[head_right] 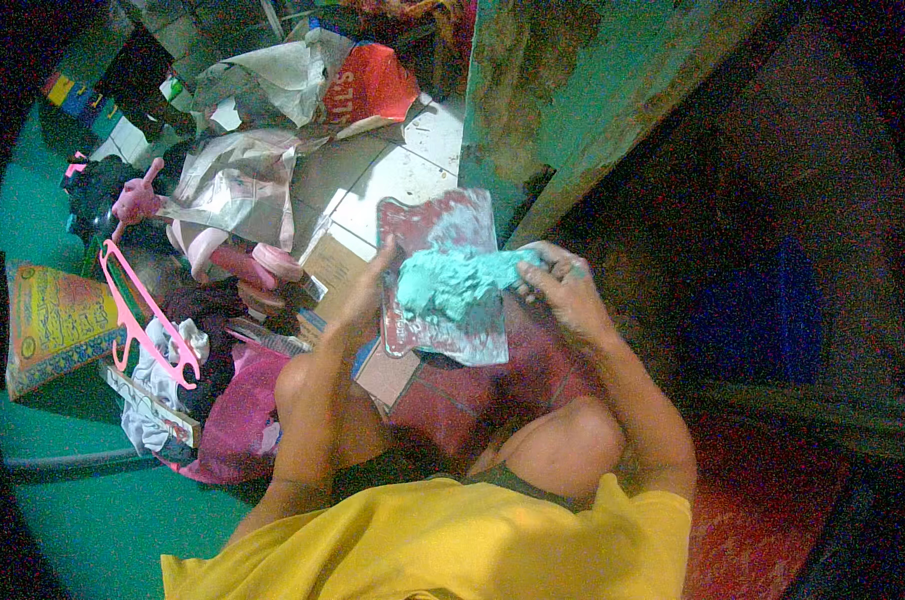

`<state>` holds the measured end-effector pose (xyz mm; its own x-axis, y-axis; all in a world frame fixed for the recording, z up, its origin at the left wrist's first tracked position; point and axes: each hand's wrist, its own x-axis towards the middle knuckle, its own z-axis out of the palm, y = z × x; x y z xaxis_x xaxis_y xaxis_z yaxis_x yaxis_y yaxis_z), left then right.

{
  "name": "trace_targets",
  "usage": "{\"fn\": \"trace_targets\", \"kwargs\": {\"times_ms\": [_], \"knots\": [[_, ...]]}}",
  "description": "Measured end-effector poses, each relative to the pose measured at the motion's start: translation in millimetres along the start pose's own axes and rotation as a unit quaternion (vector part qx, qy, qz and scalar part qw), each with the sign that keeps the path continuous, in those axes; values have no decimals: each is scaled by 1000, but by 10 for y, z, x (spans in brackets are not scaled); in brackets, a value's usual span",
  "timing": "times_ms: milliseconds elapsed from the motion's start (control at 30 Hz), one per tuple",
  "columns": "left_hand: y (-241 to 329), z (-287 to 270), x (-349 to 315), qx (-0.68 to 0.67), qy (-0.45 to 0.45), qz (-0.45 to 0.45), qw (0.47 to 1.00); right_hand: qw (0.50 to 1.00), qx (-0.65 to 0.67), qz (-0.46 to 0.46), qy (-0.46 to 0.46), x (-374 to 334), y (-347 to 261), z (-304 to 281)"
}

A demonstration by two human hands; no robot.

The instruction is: The person mixes a green putty-like substance on a hand board and then applies it to a wall surface with a putty knife.

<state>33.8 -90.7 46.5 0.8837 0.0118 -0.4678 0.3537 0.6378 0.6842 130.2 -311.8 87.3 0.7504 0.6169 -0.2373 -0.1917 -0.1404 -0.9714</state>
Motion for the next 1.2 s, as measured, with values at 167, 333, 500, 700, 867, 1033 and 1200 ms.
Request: {"fn": "trace_targets", "kwargs": {"times_ms": [167, 333, 500, 700, 867, 1033, 1200], "knots": [[120, 41, -80, -15, -5, 18, 1000, 945, -237, -156, 161, -91, -376, -93], [151, 141, -163, -59, -20, 27, 998, 783, -434, -414, 165, -137, -524, 190], [44, 93, -72, -98, -34, 48, 994, 668, -579, -466, 36, -199, -171, 411], [-69, 64, 32, -110, 12, 80, 991, 653, -594, -461, -94, -315, -234, 530], [-39, 46, -42, -107, -25, 90, 990, 784, -448, -422, 78, -338, -392, 394], [-39, 126, -81, -114, -22, 98, 988, 914, -332, -187, 140, -310, -653, 281], [-88, 136, -66, -131, -22, 146, 980, 974, -174, -106, 96, -165, -451, 93]]}}
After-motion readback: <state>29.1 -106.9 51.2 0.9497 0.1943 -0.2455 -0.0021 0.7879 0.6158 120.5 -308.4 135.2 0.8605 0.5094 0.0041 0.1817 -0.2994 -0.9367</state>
